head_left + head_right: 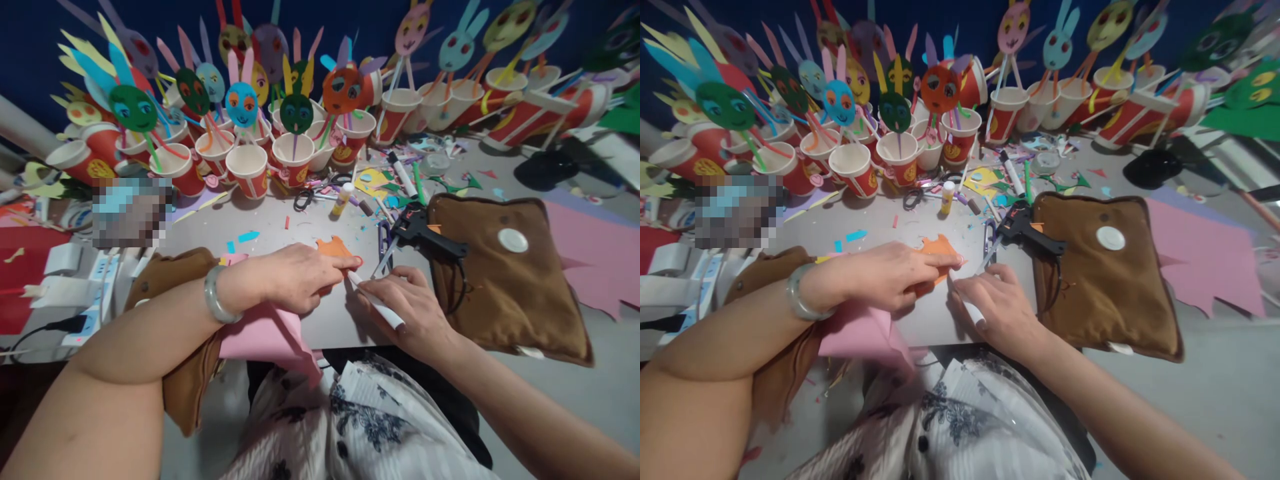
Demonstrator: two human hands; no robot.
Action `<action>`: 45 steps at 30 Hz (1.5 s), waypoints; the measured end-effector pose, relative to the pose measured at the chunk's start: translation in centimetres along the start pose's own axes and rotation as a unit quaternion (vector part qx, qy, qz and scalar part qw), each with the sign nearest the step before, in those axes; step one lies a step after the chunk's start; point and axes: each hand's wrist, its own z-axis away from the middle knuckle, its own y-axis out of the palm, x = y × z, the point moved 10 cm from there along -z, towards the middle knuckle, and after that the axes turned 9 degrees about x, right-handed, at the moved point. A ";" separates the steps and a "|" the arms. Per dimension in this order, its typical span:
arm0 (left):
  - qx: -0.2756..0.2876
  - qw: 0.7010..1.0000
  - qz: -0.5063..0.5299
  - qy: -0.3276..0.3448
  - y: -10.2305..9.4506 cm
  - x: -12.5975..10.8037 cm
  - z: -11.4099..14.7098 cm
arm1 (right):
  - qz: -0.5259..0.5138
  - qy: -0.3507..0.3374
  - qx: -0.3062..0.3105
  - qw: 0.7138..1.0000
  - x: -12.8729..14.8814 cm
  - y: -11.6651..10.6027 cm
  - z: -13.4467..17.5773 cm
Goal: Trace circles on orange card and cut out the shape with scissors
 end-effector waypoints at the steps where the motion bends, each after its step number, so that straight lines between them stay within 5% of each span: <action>1: 0.000 1.000 0.002 -0.001 0.0 0.0 0.0 | 0.004 -0.002 0.003 1.000 0.0 0.1 0.0; 31: -0.005 1.000 -0.016 0.012 0.4 -0.2 0.0 | -0.014 0.020 0.069 0.997 -1.1 1.5 1.2; 39: -0.019 0.999 -0.014 0.022 0.1 -0.3 0.2 | -0.019 0.006 0.016 1.000 -0.4 -0.1 0.6; 45: -0.020 1.000 -0.011 0.016 0.2 -0.2 0.1 | -0.028 0.014 0.046 0.998 -1.0 1.5 0.6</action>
